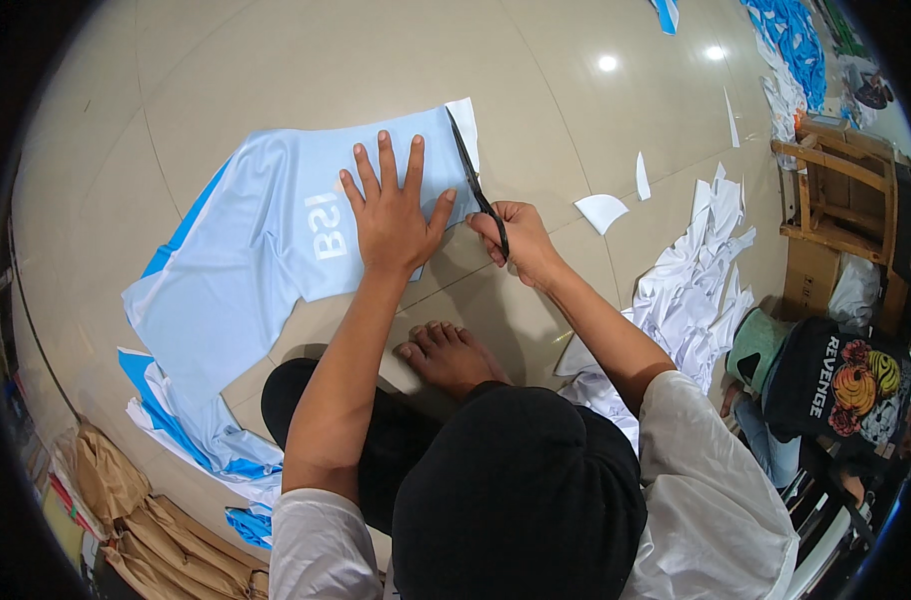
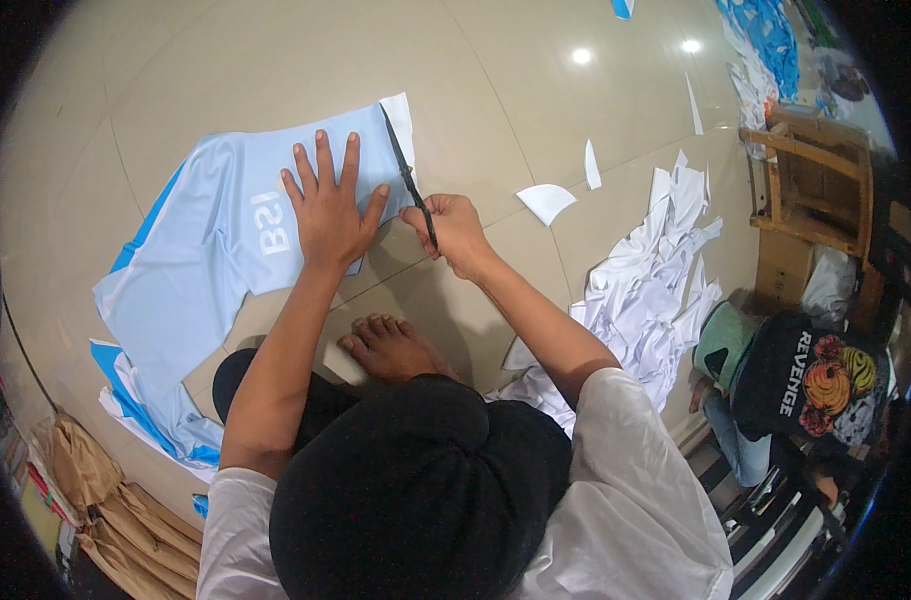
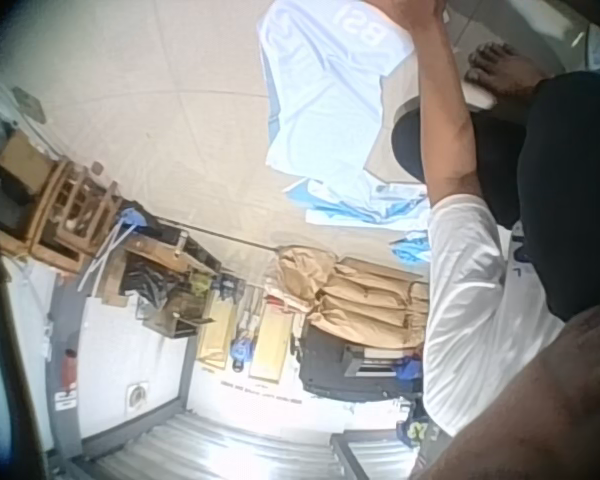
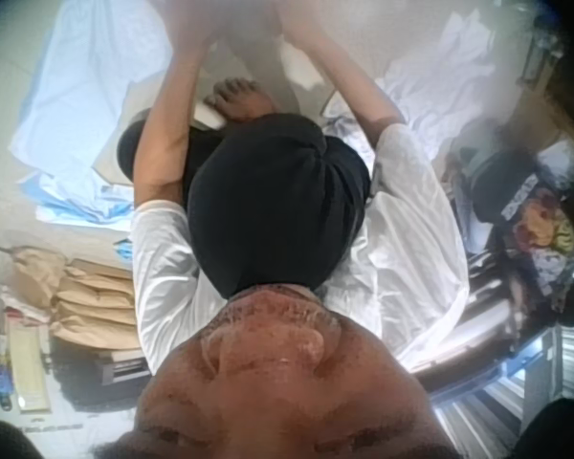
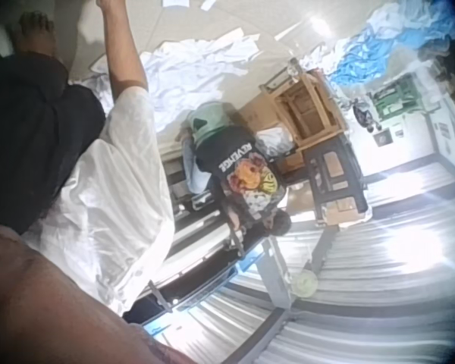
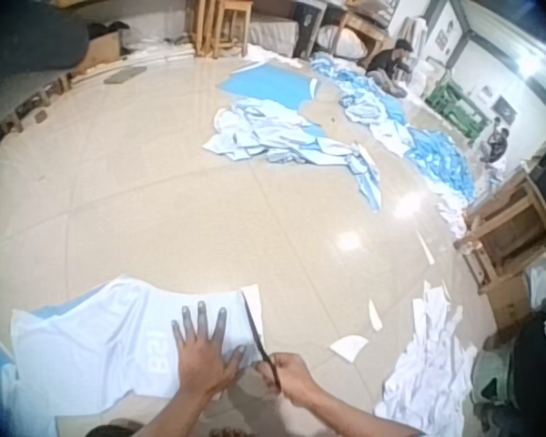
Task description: The person sits on the floor and uses scissors to cut a piece of light blue fabric. They smooth the fabric with their hands and carefully trim the edges, creating a pile of cut fabric scraps.
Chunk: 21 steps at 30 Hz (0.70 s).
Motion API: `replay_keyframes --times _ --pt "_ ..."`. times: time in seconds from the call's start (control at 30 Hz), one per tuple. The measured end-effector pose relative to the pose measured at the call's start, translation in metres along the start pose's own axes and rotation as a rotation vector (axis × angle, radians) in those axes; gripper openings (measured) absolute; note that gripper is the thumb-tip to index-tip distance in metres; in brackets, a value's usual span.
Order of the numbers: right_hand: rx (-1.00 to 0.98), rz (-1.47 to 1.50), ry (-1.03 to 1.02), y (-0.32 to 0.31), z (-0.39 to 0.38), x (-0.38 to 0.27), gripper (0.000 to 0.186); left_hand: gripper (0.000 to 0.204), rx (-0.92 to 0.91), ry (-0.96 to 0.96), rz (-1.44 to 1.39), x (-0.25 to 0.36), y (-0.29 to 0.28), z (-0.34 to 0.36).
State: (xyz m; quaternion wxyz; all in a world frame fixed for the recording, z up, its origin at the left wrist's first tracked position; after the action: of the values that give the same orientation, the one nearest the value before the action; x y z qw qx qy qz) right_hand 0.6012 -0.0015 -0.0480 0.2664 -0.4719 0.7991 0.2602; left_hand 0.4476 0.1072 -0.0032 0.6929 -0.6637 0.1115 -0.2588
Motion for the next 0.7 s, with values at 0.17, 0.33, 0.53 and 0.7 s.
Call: replay_keyframes --times 0.17,0.33,0.53,0.7 --pt "-0.007 -0.027 -0.007 -0.003 0.000 0.004 0.035 0.082 -0.008 0.001 0.003 -0.001 0.001 0.000" --pt "-0.010 -0.030 -0.011 -0.001 -0.001 -0.001 0.036 0.082 -0.019 -0.004 0.013 -0.001 0.002 -0.001" --pt "-0.012 -0.002 -0.006 0.001 0.009 -0.004 0.037 0.083 -0.019 -0.003 0.010 -0.001 0.002 0.000" --pt "-0.010 -0.006 -0.009 0.002 0.008 -0.004 0.035 0.083 -0.031 -0.008 0.015 -0.001 0.003 0.000"
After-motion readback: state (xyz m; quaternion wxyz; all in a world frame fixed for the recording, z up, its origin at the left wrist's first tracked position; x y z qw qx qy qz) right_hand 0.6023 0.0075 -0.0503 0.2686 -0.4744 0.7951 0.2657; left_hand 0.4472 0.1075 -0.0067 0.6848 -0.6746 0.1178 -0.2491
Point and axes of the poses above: each hand's wrist, its own z-axis towards the middle knuckle, its own y-axis out of the palm, x = y × z, the point moved 9 cm from there along z, towards the middle knuckle, and after that the axes turned 6 degrees about z, right-handed, at the moved point
